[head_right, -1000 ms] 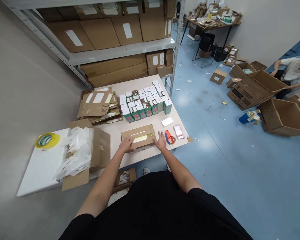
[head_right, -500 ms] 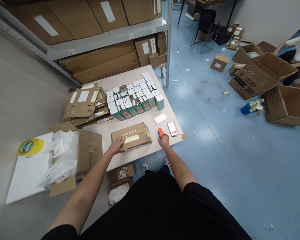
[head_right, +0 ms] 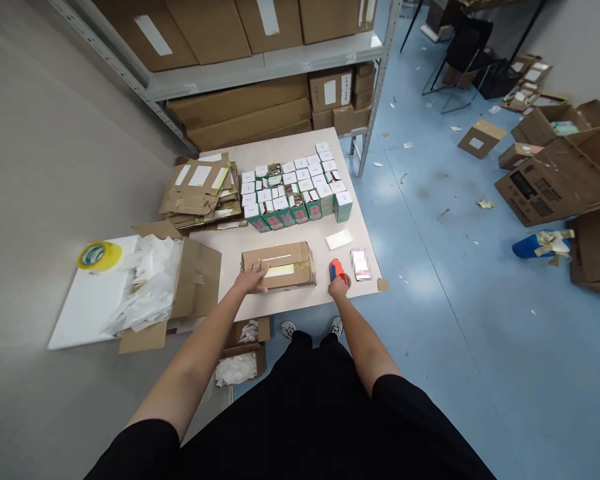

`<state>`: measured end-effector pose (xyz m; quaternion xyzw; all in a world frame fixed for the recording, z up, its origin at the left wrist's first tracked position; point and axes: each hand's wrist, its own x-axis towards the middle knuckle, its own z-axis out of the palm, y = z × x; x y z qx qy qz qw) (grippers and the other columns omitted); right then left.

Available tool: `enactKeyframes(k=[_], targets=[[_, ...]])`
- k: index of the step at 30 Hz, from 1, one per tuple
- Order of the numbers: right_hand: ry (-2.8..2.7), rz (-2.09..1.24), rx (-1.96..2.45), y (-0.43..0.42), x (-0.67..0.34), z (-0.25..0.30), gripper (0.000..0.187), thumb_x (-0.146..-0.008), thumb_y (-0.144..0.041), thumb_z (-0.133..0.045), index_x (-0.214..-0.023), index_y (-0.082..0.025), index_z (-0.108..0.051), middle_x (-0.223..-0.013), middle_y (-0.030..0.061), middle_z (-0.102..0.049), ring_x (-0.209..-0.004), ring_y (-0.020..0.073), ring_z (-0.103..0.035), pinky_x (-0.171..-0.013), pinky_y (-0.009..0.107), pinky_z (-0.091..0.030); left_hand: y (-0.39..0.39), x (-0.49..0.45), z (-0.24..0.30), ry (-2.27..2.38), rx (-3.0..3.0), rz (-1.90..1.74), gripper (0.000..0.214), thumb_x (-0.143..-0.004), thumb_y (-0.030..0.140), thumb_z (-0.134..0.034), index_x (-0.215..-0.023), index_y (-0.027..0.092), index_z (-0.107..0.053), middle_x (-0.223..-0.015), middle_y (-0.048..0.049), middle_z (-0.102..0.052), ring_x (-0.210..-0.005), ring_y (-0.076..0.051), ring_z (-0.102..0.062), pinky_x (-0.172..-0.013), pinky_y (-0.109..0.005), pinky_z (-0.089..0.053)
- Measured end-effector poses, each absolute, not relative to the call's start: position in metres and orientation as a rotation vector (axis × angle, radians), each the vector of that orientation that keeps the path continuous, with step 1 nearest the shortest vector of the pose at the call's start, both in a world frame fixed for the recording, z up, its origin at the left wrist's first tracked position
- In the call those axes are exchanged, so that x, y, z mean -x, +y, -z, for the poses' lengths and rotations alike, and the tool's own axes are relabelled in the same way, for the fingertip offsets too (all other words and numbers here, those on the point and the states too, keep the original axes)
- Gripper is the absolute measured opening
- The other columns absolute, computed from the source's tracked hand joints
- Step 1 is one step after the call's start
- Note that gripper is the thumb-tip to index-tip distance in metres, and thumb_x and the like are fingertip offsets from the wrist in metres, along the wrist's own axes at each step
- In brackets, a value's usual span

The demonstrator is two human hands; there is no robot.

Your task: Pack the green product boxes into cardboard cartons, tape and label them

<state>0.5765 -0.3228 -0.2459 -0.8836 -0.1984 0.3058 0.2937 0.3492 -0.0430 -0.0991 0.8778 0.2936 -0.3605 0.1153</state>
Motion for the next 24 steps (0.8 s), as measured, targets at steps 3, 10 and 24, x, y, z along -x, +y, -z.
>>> enactKeyframes(k=[3, 10, 24], targets=[[-0.363, -0.652, 2.308, -0.325, -0.582, 0.228, 0.033, -0.078, -0.034, -0.062, -0.107, -0.018, -0.064, -0.105, 0.0193, -0.067, -0.111, 0.0361, -0.061, -0.092, 0.045, -0.046, -0.045, -0.349, 0.100, 0.869, -2.566, 1.032, 0.118, -0.073, 0.056, -0.083, -0.167, 0.035, -0.015, -0.174, -0.0126, 0.005, -0.159, -0.042, -0.008, -0.123, -0.059, -0.022], [-0.458, -0.608, 1.910, -0.292, -0.559, 0.136, 0.045, -0.084, -0.052, -0.061, -0.119, -0.023, -0.059, -0.100, 0.0061, -0.070, -0.090, 0.0269, -0.064, -0.082, 0.039, -0.052, -0.048, -0.347, 0.103, 0.879, -2.575, 0.961, 0.119, -0.070, 0.056, -0.086, -0.166, 0.037, -0.018, -0.174, -0.0114, 0.002, -0.159, -0.042, -0.009, -0.123, -0.064, -0.018], [-0.614, -1.075, 1.466, -0.223, -0.498, 0.116, 0.051, -0.063, -0.054, -0.087, -0.099, -0.022, -0.068, -0.103, 0.0078, -0.077, -0.103, 0.0281, -0.070, -0.099, 0.046, -0.054, -0.049, -0.329, 0.112, 0.847, -2.452, 0.672, 0.117, -0.065, 0.058, -0.088, -0.163, 0.040, -0.027, -0.174, -0.0084, -0.001, -0.159, -0.044, -0.001, -0.122, -0.067, -0.015]])
